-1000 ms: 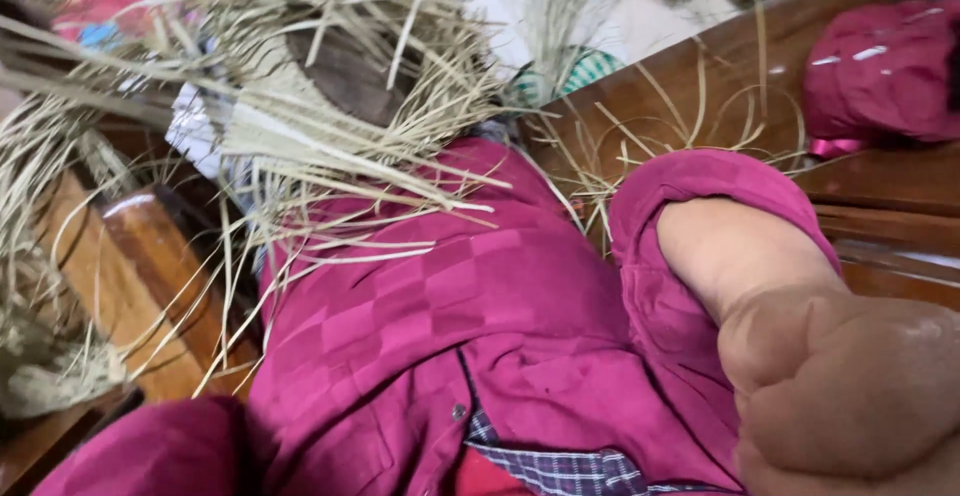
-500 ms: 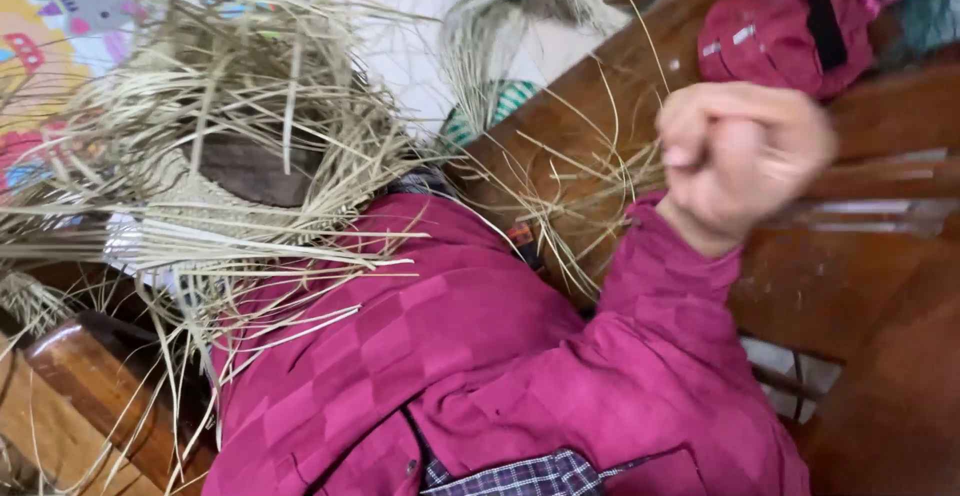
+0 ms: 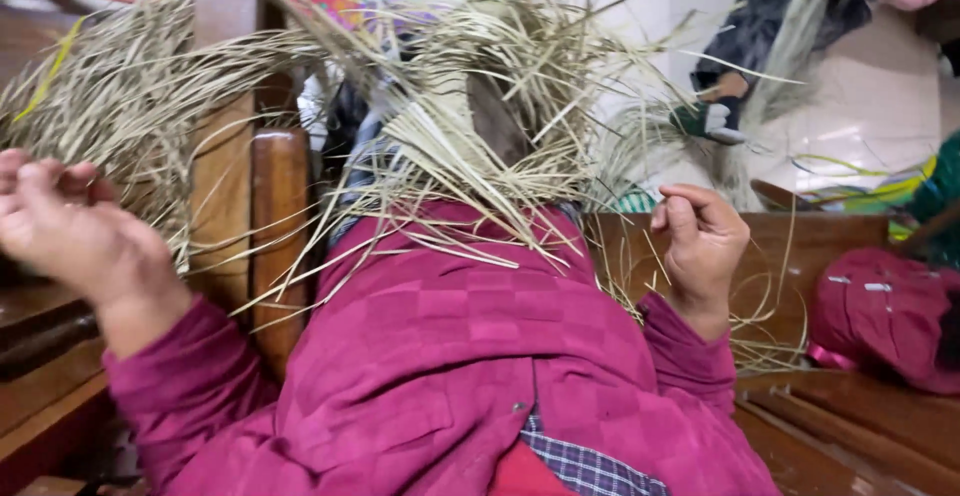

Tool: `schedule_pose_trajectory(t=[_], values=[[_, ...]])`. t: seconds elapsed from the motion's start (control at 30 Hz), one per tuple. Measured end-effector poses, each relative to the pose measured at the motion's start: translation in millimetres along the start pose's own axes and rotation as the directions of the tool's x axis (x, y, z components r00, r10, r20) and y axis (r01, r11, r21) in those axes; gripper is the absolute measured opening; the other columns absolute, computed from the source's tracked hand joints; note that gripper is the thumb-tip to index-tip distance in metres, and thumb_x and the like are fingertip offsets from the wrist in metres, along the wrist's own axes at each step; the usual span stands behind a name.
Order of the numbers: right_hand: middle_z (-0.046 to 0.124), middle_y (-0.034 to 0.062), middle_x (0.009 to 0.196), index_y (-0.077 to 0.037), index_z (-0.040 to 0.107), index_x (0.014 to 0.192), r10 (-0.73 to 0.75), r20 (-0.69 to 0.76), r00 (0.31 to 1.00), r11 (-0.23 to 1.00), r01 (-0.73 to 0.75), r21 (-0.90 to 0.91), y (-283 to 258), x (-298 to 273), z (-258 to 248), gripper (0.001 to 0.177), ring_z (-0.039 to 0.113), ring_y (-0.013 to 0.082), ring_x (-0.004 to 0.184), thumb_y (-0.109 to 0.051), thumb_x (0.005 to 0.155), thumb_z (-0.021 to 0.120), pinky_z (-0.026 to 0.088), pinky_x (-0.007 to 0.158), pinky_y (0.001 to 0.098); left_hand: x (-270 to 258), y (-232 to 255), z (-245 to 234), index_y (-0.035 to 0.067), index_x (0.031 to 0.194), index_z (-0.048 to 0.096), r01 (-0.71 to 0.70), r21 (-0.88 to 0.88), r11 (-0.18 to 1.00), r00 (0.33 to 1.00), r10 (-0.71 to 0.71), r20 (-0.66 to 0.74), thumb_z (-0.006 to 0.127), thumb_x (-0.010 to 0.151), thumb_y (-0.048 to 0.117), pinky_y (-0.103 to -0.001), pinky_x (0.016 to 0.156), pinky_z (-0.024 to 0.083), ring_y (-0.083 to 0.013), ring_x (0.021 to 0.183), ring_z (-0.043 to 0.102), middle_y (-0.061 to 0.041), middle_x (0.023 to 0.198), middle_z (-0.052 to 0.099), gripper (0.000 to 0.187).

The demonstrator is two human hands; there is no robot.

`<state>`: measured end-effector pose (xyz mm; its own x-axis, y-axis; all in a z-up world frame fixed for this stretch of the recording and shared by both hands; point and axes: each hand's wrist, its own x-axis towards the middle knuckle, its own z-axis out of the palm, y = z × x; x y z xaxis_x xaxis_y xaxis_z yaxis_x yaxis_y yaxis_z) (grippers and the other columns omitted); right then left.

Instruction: Weaving dried straw or grass strands together to create a handcrafted item.

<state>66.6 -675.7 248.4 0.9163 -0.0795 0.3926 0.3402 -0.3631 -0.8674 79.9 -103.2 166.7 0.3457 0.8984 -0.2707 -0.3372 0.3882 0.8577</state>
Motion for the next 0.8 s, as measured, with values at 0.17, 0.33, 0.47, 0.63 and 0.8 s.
schedule_pose_trajectory(t=[0.17, 0.33, 0.47, 0.63, 0.8], values=[[0.059, 0.0141, 0.074, 0.007, 0.065, 0.11, 0.007, 0.028, 1.0, 1.0, -0.007, -0.024, -0.4, -0.1, 5.6, 0.013, 0.06, 0.0202, 0.068, -0.003, 0.11, 0.058, 0.051, 0.068, 0.0309, 12.5, -33.5, -7.2, 0.008, 0.101, 0.061, -0.447, 0.159, 0.88, 0.875, 0.394, 0.28, 0.051, 0.097, -0.015, -0.025, 0.064, 0.047, -0.0142, 0.074, 0.056, -0.008, 0.103, 0.064, 0.026], [0.061, 0.0141, 0.078, 0.007, 0.067, 0.112, -0.012, 0.052, 0.999, 0.996, 0.016, -0.085, -3.3, -0.9, 4.4, 0.013, 0.061, 0.0199, 0.07, -0.003, 0.111, 0.059, 0.053, 0.07, 0.0307, 25.9, -62.3, -7.4, 0.004, 0.1, 0.065, -0.586, 0.276, 0.762, 0.792, 0.467, 0.392, 0.057, 0.101, -0.003, -0.029, 0.067, 0.05, -0.0168, 0.078, 0.059, -0.008, 0.092, 0.065, 0.011], [0.063, 0.014, 0.082, 0.007, 0.067, 0.114, 0.011, 0.051, 0.999, 0.994, -0.005, -0.111, -2.1, -2.5, 4.4, 0.012, 0.062, 0.0191, 0.073, -0.001, 0.111, 0.06, 0.053, 0.072, 0.0297, 28.7, -70.2, 8.7, 0.003, 0.097, 0.068, -0.708, 0.453, 0.541, 0.698, 0.442, 0.563, 0.061, 0.099, -0.004, -0.033, 0.081, 0.054, -0.0203, 0.09, 0.057, -0.009, 0.104, 0.052, 0.011], [0.062, 0.0136, 0.079, 0.007, 0.068, 0.114, -0.001, 0.054, 0.999, 0.991, 0.008, -0.132, -10.6, -1.2, 6.5, 0.014, 0.061, 0.0186, 0.073, -0.004, 0.111, 0.059, 0.052, 0.074, 0.0296, 25.2, -66.1, 32.5, 0.009, 0.114, 0.072, -0.763, 0.63, 0.141, 0.644, 0.248, 0.724, 0.066, 0.104, 0.012, -0.053, 0.093, 0.044, -0.0349, 0.112, 0.049, -0.014, 0.121, 0.052, 0.011], [0.063, 0.0135, 0.081, 0.007, 0.068, 0.114, -0.006, 0.068, 0.998, 0.991, 0.015, -0.135, -14.5, -1.0, 9.0, 0.013, 0.062, 0.0186, 0.074, -0.002, 0.111, 0.059, 0.052, 0.073, 0.0291, 34.1, -81.4, 27.3, 0.012, 0.105, 0.074, -0.804, 0.592, 0.051, 0.586, 0.236, 0.775, 0.074, 0.101, 0.011, -0.055, 0.1, 0.035, -0.0355, 0.115, 0.048, -0.01, 0.116, 0.061, 0.004]])
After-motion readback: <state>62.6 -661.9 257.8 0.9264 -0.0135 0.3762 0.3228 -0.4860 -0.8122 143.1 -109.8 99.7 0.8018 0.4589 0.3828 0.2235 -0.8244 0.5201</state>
